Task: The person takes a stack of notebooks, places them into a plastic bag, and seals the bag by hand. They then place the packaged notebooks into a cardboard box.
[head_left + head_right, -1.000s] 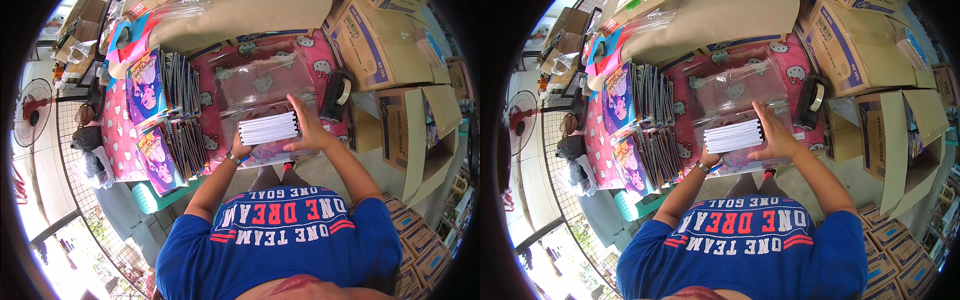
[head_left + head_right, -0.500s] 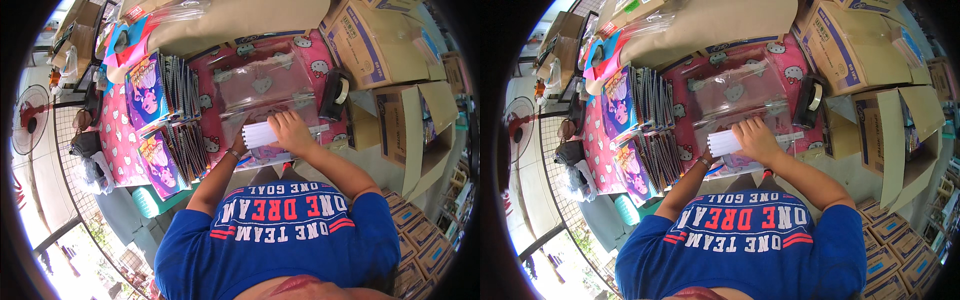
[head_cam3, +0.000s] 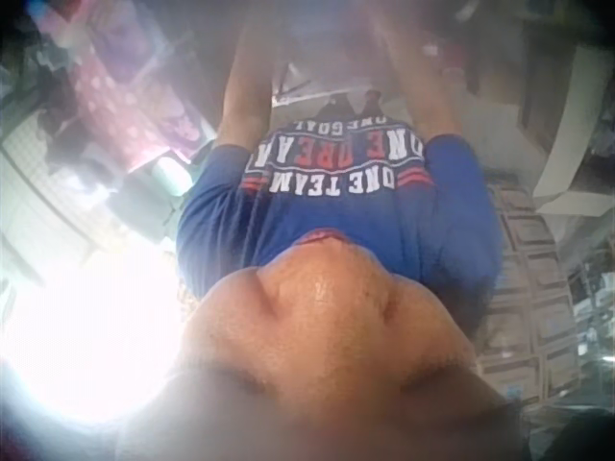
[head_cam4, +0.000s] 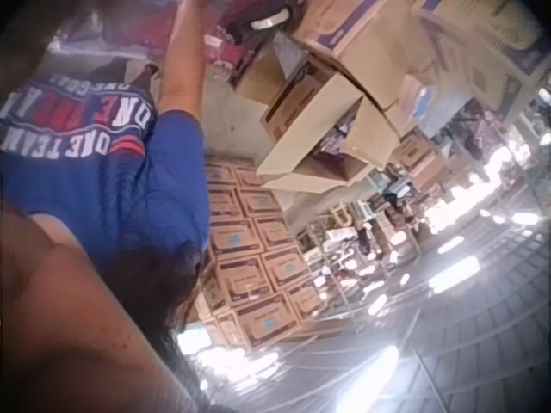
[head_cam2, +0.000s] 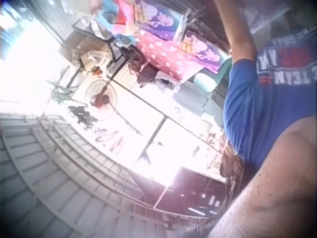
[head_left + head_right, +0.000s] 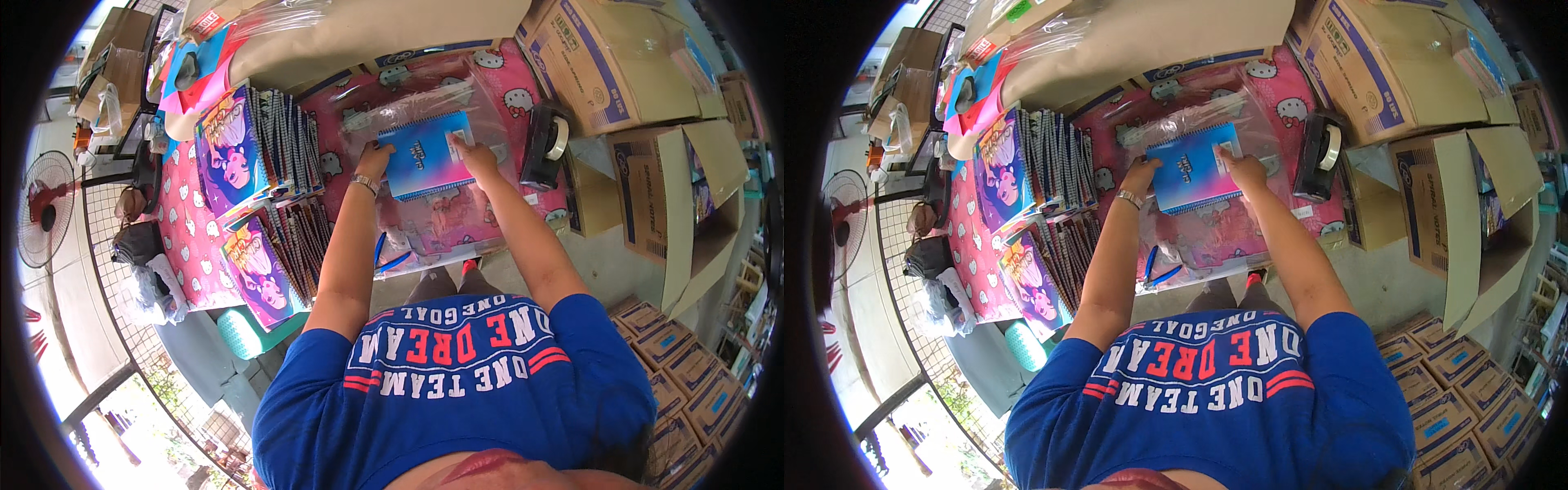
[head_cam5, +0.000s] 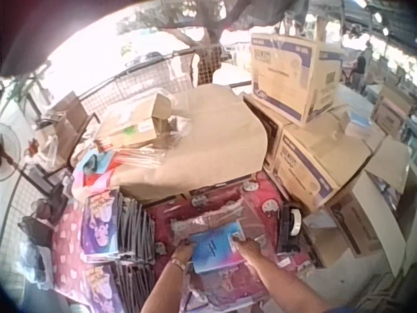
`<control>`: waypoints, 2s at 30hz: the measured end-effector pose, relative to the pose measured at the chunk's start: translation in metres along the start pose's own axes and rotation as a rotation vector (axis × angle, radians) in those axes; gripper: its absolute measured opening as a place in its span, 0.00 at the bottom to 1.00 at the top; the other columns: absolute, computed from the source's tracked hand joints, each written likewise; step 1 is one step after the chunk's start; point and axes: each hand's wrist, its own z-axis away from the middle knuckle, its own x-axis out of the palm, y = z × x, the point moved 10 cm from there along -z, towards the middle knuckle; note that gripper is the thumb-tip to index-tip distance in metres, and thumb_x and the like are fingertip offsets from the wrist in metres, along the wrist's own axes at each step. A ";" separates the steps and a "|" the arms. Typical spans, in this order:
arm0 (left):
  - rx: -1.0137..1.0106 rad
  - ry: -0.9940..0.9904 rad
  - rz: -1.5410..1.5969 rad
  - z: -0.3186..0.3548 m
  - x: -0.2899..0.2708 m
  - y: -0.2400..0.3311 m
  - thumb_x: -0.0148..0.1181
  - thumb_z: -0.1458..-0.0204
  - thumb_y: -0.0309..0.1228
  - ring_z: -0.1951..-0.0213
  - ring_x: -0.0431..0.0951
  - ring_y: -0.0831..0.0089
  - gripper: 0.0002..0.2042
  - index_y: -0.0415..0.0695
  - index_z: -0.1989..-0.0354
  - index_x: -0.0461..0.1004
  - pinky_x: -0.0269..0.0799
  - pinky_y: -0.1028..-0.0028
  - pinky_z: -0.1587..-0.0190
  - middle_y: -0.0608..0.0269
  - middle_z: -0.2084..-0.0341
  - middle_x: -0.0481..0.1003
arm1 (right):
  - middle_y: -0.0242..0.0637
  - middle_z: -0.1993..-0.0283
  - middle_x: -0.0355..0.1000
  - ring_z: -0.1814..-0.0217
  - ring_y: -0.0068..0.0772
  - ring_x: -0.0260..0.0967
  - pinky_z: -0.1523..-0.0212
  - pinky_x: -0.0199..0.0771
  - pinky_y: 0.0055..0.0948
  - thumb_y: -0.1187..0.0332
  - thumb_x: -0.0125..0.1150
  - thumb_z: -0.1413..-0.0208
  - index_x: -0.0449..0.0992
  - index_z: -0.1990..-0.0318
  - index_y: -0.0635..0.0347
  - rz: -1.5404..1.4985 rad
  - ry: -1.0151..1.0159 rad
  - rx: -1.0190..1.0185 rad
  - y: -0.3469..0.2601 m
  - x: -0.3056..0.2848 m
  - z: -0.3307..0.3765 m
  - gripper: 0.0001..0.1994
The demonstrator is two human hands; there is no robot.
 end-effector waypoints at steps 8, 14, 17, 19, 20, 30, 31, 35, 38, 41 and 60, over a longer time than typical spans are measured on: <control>0.158 0.262 -0.089 -0.020 -0.018 -0.020 0.61 0.56 0.34 0.57 0.74 0.59 0.29 0.37 0.43 0.62 0.73 0.61 0.56 0.50 0.55 0.72 | 0.53 0.56 0.73 0.48 0.51 0.70 0.48 0.68 0.38 0.41 0.64 0.53 0.74 0.54 0.75 -0.123 0.430 -0.644 -0.056 -0.067 0.050 0.37; 0.390 0.415 -0.444 0.079 -0.042 -0.053 0.63 0.55 0.39 0.53 0.72 0.51 0.24 0.40 0.51 0.68 0.69 0.59 0.52 0.46 0.58 0.72 | 0.40 0.64 0.71 0.58 0.42 0.71 0.59 0.71 0.37 0.56 0.66 0.52 0.75 0.67 0.59 0.283 -0.407 -0.874 -0.029 0.067 0.154 0.15; 0.424 0.448 -0.857 0.124 -0.068 -0.134 0.65 0.56 0.40 0.56 0.73 0.49 0.22 0.42 0.56 0.69 0.70 0.57 0.55 0.48 0.60 0.72 | 0.41 0.65 0.72 0.60 0.44 0.72 0.59 0.72 0.41 0.58 0.65 0.53 0.76 0.69 0.59 0.684 -0.271 -1.267 0.004 0.126 0.185 0.13; 0.365 0.454 -0.859 0.147 -0.082 -0.172 0.66 0.57 0.39 0.58 0.73 0.49 0.21 0.43 0.57 0.70 0.70 0.56 0.58 0.50 0.63 0.73 | 0.41 0.64 0.72 0.59 0.45 0.72 0.59 0.73 0.42 0.59 0.64 0.53 0.76 0.69 0.59 0.640 -0.418 -1.145 0.014 0.139 0.171 0.12; 0.285 0.433 -0.782 0.155 -0.087 -0.183 0.66 0.56 0.38 0.58 0.73 0.50 0.20 0.43 0.57 0.70 0.70 0.55 0.59 0.51 0.64 0.74 | 0.42 0.64 0.73 0.59 0.45 0.72 0.59 0.73 0.43 0.60 0.64 0.53 0.77 0.69 0.59 0.617 -0.484 -1.074 0.020 0.144 0.163 0.12; 0.541 0.579 -0.536 0.199 -0.103 -0.153 0.64 0.51 0.30 0.74 0.74 0.60 0.11 0.41 0.61 0.73 0.69 0.64 0.70 0.53 0.68 0.74 | 0.41 0.67 0.74 0.60 0.43 0.73 0.60 0.72 0.42 0.62 0.62 0.50 0.77 0.70 0.58 0.593 -0.436 -1.254 -0.008 0.160 0.190 0.09; 0.549 0.586 -0.528 0.201 -0.103 -0.147 0.63 0.50 0.30 0.74 0.74 0.60 0.10 0.41 0.61 0.73 0.69 0.65 0.70 0.53 0.67 0.74 | 0.41 0.68 0.74 0.60 0.43 0.73 0.60 0.72 0.42 0.62 0.62 0.50 0.77 0.69 0.58 0.533 -0.553 -1.146 -0.004 0.164 0.179 0.09; 0.520 0.579 -0.683 0.186 -0.099 -0.154 0.68 0.56 0.37 0.57 0.72 0.53 0.24 0.44 0.50 0.71 0.67 0.59 0.55 0.50 0.55 0.72 | 0.45 0.68 0.74 0.62 0.50 0.72 0.61 0.70 0.46 0.66 0.59 0.48 0.76 0.67 0.60 0.302 -0.580 -0.767 -0.025 0.140 0.141 0.07; 0.742 0.714 -0.729 0.216 -0.053 -0.069 0.71 0.63 0.41 0.43 0.61 0.50 0.36 0.49 0.42 0.65 0.55 0.51 0.42 0.53 0.49 0.68 | 0.47 0.66 0.74 0.62 0.52 0.72 0.62 0.70 0.46 0.67 0.56 0.47 0.76 0.66 0.59 0.421 -0.498 -1.032 -0.076 0.115 0.187 0.07; 1.038 0.556 -1.087 0.240 0.005 -0.003 0.69 0.62 0.35 0.47 0.67 0.55 0.28 0.51 0.48 0.71 0.59 0.55 0.44 0.59 0.55 0.73 | 0.42 0.61 0.73 0.54 0.44 0.71 0.53 0.67 0.49 0.63 0.55 0.48 0.75 0.61 0.58 0.684 -0.248 -1.293 -0.090 0.103 0.230 0.11; 0.855 0.107 -1.444 0.140 0.126 -0.042 0.47 0.44 0.53 0.28 0.35 0.56 0.36 0.55 0.29 0.45 0.25 0.37 0.34 0.63 0.29 0.41 | 0.42 0.64 0.78 0.63 0.37 0.77 0.64 0.75 0.33 0.67 0.60 0.49 0.76 0.64 0.64 0.678 -0.452 -0.398 -0.076 -0.062 -0.076 0.09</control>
